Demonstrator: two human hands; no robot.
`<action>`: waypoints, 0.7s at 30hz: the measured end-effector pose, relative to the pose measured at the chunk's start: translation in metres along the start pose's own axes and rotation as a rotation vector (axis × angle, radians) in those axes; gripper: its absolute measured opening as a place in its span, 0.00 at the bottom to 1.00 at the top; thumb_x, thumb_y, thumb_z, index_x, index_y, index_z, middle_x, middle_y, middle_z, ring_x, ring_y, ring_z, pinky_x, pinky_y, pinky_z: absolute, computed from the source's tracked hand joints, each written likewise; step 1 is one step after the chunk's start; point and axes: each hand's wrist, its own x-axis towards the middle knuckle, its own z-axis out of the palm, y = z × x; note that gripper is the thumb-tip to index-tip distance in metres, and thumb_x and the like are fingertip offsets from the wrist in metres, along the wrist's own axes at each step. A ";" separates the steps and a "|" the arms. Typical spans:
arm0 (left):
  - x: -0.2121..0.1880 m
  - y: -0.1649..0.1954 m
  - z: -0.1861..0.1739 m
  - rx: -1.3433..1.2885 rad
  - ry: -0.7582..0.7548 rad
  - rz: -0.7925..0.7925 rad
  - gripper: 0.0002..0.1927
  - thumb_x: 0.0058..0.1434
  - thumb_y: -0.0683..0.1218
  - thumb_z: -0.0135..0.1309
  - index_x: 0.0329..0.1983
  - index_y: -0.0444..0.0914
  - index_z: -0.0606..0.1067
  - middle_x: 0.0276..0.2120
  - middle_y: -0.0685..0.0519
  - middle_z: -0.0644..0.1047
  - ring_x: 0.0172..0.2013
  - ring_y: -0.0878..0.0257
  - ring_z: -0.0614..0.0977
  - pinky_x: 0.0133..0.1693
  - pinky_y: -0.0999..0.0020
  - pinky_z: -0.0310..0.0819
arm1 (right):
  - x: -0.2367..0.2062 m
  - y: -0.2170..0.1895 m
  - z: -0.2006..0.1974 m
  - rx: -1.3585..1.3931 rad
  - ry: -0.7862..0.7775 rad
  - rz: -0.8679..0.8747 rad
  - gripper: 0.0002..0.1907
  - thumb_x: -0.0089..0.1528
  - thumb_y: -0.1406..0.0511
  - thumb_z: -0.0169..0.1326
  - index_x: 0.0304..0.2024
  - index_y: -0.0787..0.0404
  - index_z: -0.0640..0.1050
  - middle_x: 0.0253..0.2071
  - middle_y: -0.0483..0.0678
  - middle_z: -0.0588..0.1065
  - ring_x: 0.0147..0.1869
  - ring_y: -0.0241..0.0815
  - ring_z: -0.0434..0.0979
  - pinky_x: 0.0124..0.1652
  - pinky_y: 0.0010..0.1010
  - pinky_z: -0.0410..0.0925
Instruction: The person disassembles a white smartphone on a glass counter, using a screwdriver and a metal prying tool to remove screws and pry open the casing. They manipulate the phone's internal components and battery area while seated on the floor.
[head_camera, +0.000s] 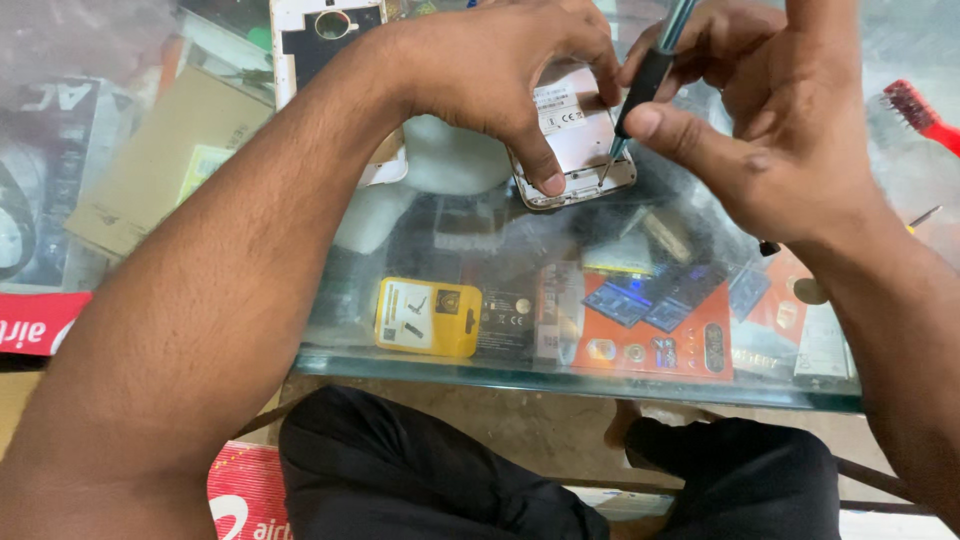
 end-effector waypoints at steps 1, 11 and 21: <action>0.000 0.001 0.000 -0.013 -0.014 -0.068 0.42 0.33 0.52 0.80 0.55 0.43 0.78 0.51 0.52 0.78 0.51 0.56 0.81 0.49 0.59 0.75 | -0.001 0.002 0.000 -0.064 -0.015 -0.072 0.41 0.70 0.80 0.61 0.71 0.55 0.49 0.52 0.57 0.73 0.55 0.45 0.78 0.57 0.33 0.73; -0.001 -0.007 0.004 0.002 0.020 -0.057 0.45 0.31 0.53 0.81 0.56 0.42 0.77 0.51 0.51 0.77 0.51 0.54 0.81 0.47 0.57 0.75 | -0.009 0.013 0.001 0.113 -0.037 0.031 0.41 0.72 0.85 0.51 0.73 0.56 0.44 0.57 0.60 0.73 0.62 0.49 0.81 0.65 0.38 0.77; 0.000 -0.005 0.004 0.001 -0.004 -0.074 0.41 0.33 0.52 0.80 0.55 0.44 0.79 0.51 0.54 0.77 0.51 0.56 0.80 0.48 0.58 0.75 | -0.019 0.022 0.000 0.101 0.042 -0.017 0.34 0.75 0.85 0.52 0.69 0.55 0.51 0.55 0.59 0.67 0.61 0.49 0.75 0.63 0.38 0.75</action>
